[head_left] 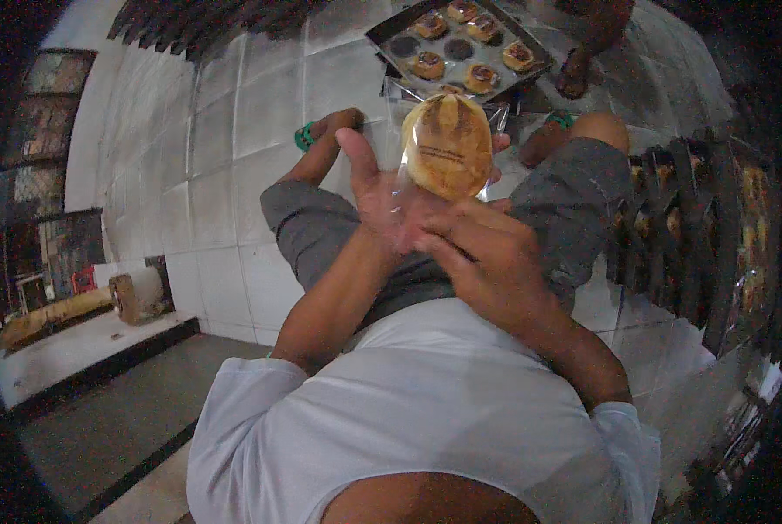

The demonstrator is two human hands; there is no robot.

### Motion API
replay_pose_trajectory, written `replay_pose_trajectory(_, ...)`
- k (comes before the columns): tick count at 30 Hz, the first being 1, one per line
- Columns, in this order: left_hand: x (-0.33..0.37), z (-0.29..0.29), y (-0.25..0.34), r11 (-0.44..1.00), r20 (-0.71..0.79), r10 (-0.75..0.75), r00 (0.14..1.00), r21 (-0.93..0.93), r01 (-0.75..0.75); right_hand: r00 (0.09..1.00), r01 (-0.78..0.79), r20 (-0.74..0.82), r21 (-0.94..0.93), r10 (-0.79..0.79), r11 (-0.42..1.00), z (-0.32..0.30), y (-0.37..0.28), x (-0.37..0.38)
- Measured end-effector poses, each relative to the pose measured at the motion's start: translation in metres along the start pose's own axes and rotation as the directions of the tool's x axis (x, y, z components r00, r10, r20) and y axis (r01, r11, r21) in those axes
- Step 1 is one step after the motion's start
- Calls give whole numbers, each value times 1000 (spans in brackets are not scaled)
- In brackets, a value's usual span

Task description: The person sits on the floor and packages round buns into clear plastic bags. They pick each bun from a metal tray, place it into a bag, and then set the packaged bun onto a nearby rack. The process is repeated for multiple buns.

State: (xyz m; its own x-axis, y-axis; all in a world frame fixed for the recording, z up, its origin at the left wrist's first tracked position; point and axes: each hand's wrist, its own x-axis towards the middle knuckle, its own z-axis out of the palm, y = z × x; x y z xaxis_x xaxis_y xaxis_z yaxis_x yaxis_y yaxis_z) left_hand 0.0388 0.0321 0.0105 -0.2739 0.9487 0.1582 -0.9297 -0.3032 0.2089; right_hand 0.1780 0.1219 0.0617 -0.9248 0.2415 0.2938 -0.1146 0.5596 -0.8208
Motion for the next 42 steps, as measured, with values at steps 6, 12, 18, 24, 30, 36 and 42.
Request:
replay_pose_trajectory(6, 11, -1, -12, 987, -311, 112, 944, -74, -142, 988, 128, 121, -310, -95, 942, 4, 7, 6)
replay_pose_trajectory(12, 13, -15, -27, 947, -418, 5, 908, -288, -138, 926, 94, 376, -129, -39, 987, -64, 6, 2)
replay_pose_trajectory(18, 6, 80, -62, 874, -121, -350, 929, -400, 277, 990, 134, 22, -415, -137, 900, -132, 3, -27)
replay_pose_trajectory(24, 11, -41, -68, 625, -661, -157, 734, 508, 592, 773, -615, -68, 164, 631, 771, -109, 95, -106)
replay_pose_trajectory(30, 60, -42, -62, 529, -552, 163, 818, 748, 400, 630, -610, -123, 532, 767, 587, -122, 122, -82)
replay_pose_trajectory(36, 57, -28, -57, 577, -611, 36, 791, 659, 483, 753, -528, -104, 493, 649, 692, -115, 118, -70)
replay_pose_trajectory(42, 47, -3, -50, 638, -694, 158, 703, 615, 463, 665, -384, -203, 732, 719, 562, -100, 122, -71)
